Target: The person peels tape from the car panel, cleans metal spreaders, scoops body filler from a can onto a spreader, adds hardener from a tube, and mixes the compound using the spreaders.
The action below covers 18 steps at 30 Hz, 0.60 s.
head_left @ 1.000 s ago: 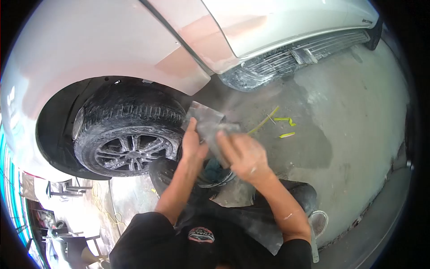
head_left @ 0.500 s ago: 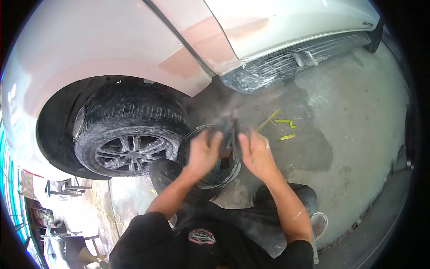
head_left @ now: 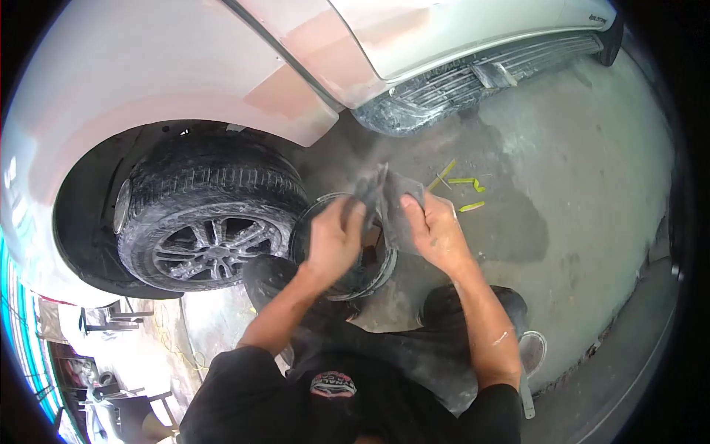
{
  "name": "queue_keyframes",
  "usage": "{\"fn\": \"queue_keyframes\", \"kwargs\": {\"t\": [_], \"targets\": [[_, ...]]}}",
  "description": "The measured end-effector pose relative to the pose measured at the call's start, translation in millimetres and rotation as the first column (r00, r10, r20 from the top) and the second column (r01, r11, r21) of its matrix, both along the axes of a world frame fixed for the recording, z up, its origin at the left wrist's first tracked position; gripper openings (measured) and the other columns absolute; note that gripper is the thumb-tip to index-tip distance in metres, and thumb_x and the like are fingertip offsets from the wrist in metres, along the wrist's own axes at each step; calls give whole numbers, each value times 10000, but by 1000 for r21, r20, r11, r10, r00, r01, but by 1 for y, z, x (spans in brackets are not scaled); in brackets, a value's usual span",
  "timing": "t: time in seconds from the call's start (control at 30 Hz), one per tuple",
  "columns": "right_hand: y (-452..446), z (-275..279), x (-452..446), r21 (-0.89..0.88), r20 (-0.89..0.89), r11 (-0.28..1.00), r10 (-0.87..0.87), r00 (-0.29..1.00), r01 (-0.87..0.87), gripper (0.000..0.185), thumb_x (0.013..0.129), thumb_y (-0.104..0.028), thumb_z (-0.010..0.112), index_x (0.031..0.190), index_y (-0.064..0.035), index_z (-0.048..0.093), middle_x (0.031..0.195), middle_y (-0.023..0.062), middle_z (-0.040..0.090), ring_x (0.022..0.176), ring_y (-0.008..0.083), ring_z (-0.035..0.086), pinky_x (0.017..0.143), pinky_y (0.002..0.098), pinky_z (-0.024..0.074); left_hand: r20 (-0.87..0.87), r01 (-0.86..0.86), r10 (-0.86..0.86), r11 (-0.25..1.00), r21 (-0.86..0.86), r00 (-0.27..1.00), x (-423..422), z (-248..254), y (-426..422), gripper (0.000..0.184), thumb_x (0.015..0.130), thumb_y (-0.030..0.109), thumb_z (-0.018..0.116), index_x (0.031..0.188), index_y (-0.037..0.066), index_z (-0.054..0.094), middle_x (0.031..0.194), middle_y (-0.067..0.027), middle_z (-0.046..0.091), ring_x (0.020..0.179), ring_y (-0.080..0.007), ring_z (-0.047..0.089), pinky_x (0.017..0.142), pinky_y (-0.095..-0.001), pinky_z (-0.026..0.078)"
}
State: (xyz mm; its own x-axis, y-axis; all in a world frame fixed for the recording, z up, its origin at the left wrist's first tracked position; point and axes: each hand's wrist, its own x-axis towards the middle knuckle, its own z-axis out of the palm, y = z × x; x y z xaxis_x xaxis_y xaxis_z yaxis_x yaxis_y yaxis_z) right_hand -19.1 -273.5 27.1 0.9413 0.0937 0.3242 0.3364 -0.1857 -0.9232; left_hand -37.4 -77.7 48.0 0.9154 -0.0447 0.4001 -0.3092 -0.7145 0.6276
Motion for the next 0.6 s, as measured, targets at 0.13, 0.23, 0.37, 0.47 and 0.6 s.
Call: {"fn": "queue_keyframes", "kwargs": {"t": [0.13,0.23,0.37,0.47,0.6], "targets": [[-6,-9,-8,-95,-90,928,352,932,-359,268,1022,-213,549,994,45,618,759,215,615,653,334,544,662,425,476,-89,-70,57,984,-161,994,26,23,28,343,994,204,615,1144,-104,626,980,-277,690,918,-331,705,833,-380,529],[0,-9,1,140,-65,986,-87,994,96,312,1034,-251,538,959,41,621,720,209,596,627,324,518,643,419,468,52,32,-30,999,-39,998,14,4,32,277,992,120,585,1185,-74,627,979,-250,689,963,-361,688,893,-369,516],[6,-13,11,46,-97,915,-396,913,402,335,1042,-261,508,922,32,616,770,266,622,672,445,571,655,472,469,111,236,-243,969,67,964,-6,-12,-4,254,976,99,575,1154,-73,633,969,-255,680,937,-429,663,860,-386,521],[11,-22,-6,-95,33,995,46,998,-43,330,1012,-269,575,918,46,603,712,252,589,647,391,575,638,460,461,-139,-113,108,993,-25,984,16,3,17,231,981,144,585,986,-79,643,833,-259,664,738,-401,651,693,-427,506],[-11,-1,4,305,-441,949,71,895,75,342,1019,-323,597,946,8,638,723,94,643,637,170,577,601,369,472,-85,9,-15,998,-61,996,25,13,42,266,974,170,622,1055,-81,659,907,-230,706,810,-315,683,752,-377,527]]}}
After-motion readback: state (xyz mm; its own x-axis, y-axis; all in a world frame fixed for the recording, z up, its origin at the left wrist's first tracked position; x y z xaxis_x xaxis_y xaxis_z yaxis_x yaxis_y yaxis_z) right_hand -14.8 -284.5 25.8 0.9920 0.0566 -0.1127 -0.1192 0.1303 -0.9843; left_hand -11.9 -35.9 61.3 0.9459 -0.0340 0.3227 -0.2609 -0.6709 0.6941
